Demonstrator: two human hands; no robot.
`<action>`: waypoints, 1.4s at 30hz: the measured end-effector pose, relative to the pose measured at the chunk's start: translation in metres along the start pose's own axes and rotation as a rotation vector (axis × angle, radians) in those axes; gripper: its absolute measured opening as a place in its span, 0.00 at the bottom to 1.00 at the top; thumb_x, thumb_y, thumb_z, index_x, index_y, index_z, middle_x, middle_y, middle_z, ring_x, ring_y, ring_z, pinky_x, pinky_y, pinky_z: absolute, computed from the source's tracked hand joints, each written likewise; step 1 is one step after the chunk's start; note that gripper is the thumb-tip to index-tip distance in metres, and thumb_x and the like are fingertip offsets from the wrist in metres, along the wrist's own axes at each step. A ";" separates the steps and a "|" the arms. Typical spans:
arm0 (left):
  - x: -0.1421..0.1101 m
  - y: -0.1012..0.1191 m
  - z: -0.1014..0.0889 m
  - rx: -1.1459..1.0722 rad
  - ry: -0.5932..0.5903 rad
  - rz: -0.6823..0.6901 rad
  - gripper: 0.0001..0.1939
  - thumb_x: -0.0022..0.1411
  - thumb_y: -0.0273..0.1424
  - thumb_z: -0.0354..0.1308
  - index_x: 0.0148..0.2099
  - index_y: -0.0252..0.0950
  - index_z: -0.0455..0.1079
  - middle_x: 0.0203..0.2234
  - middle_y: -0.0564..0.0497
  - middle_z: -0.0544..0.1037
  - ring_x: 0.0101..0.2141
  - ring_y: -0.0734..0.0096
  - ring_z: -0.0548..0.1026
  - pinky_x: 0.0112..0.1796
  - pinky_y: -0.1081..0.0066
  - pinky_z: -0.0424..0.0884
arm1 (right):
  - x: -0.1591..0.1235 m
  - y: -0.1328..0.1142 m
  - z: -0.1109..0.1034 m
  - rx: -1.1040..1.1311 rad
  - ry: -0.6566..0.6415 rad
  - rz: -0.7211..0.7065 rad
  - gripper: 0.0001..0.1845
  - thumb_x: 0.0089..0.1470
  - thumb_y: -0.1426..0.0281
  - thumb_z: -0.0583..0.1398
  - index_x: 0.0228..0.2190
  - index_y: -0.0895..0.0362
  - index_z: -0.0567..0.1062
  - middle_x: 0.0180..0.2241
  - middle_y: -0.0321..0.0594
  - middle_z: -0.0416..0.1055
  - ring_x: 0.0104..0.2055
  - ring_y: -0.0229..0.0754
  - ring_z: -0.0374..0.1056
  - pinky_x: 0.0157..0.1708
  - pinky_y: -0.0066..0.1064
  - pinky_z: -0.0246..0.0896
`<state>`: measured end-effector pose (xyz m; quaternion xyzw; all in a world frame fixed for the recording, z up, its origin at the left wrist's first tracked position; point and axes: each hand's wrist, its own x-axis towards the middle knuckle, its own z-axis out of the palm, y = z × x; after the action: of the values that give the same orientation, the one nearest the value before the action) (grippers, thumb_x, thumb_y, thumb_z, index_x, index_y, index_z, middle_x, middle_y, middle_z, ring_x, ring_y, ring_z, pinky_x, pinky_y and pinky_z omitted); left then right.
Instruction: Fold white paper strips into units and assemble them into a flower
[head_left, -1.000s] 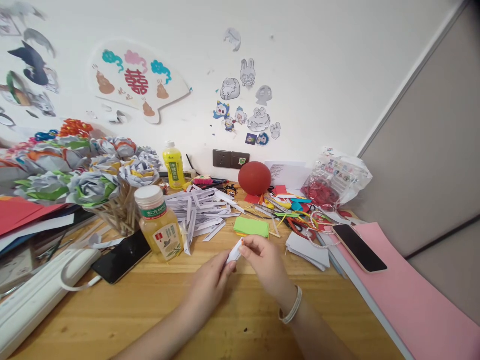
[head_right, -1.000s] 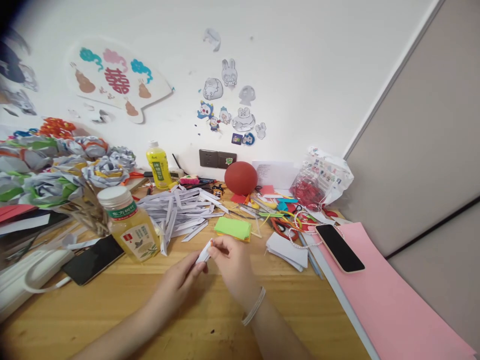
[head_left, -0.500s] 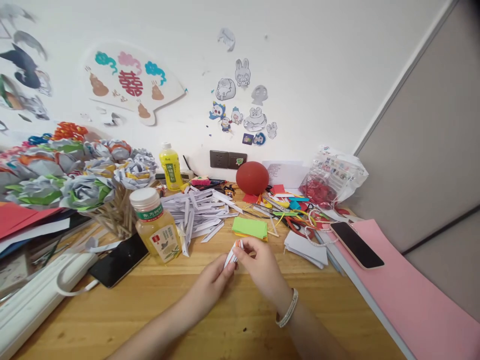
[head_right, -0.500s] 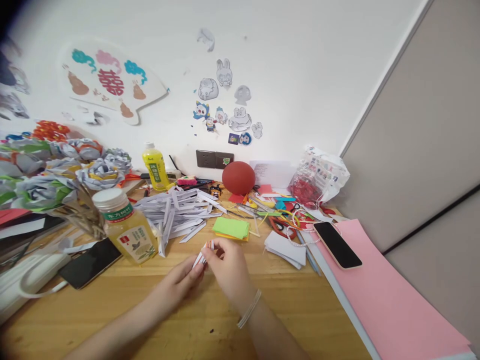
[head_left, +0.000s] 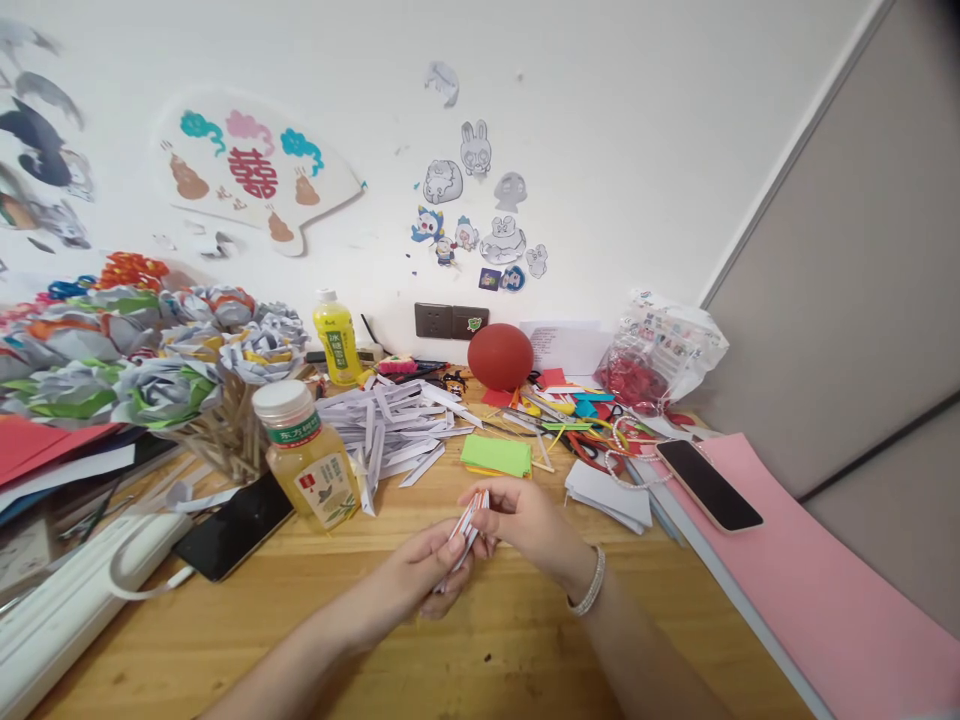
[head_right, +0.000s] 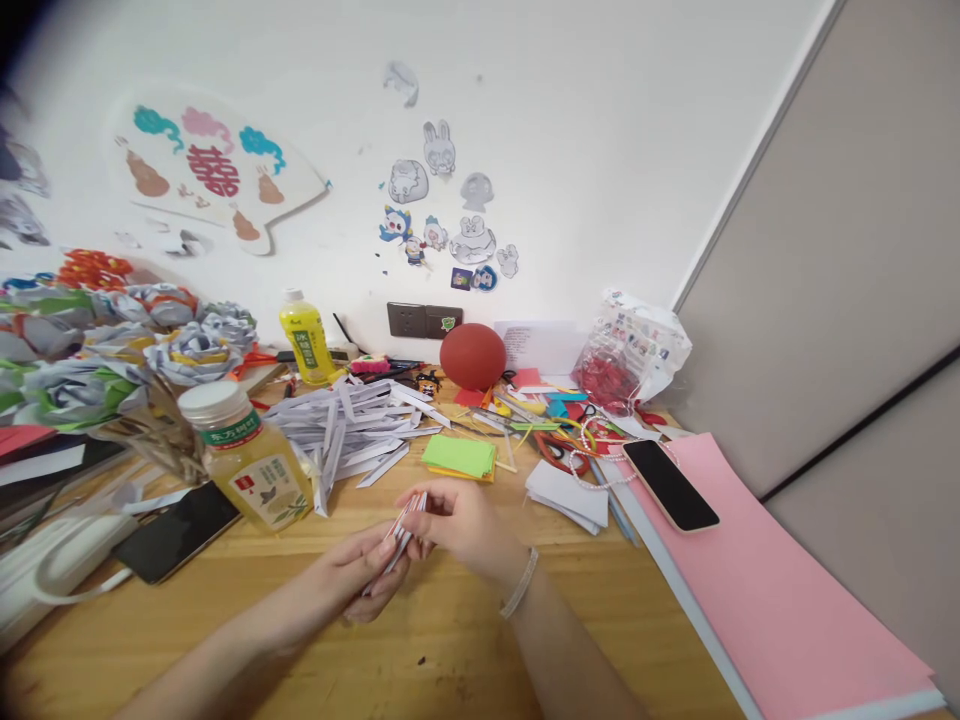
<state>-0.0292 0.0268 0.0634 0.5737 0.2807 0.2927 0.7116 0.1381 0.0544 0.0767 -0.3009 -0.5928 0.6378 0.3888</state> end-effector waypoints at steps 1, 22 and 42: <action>0.000 -0.001 -0.001 0.035 -0.011 0.012 0.22 0.60 0.51 0.47 0.38 0.35 0.61 0.18 0.61 0.56 0.16 0.82 0.51 0.18 0.77 0.47 | 0.000 0.001 0.000 -0.003 -0.001 0.001 0.22 0.44 0.55 0.64 0.34 0.60 0.72 0.20 0.31 0.67 0.20 0.31 0.62 0.23 0.24 0.58; 0.010 -0.026 -0.006 1.687 0.607 0.252 0.14 0.63 0.30 0.46 0.49 0.32 0.63 0.30 0.45 0.75 0.29 0.61 0.73 0.28 0.69 0.64 | 0.014 0.019 0.019 0.115 0.433 0.043 0.13 0.41 0.62 0.62 0.22 0.59 0.68 0.16 0.27 0.60 0.15 0.28 0.54 0.15 0.21 0.52; 0.009 -0.018 -0.009 1.929 0.698 0.647 0.09 0.59 0.22 0.44 0.37 0.34 0.65 0.21 0.50 0.71 0.24 0.64 0.66 0.28 0.66 0.55 | 0.014 0.024 0.032 0.341 0.595 0.110 0.12 0.36 0.65 0.64 0.21 0.59 0.67 0.15 0.27 0.59 0.17 0.29 0.54 0.17 0.21 0.52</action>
<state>-0.0278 0.0359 0.0433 0.8248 0.4157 0.2699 -0.2722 0.1005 0.0498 0.0581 -0.4357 -0.3214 0.6320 0.5545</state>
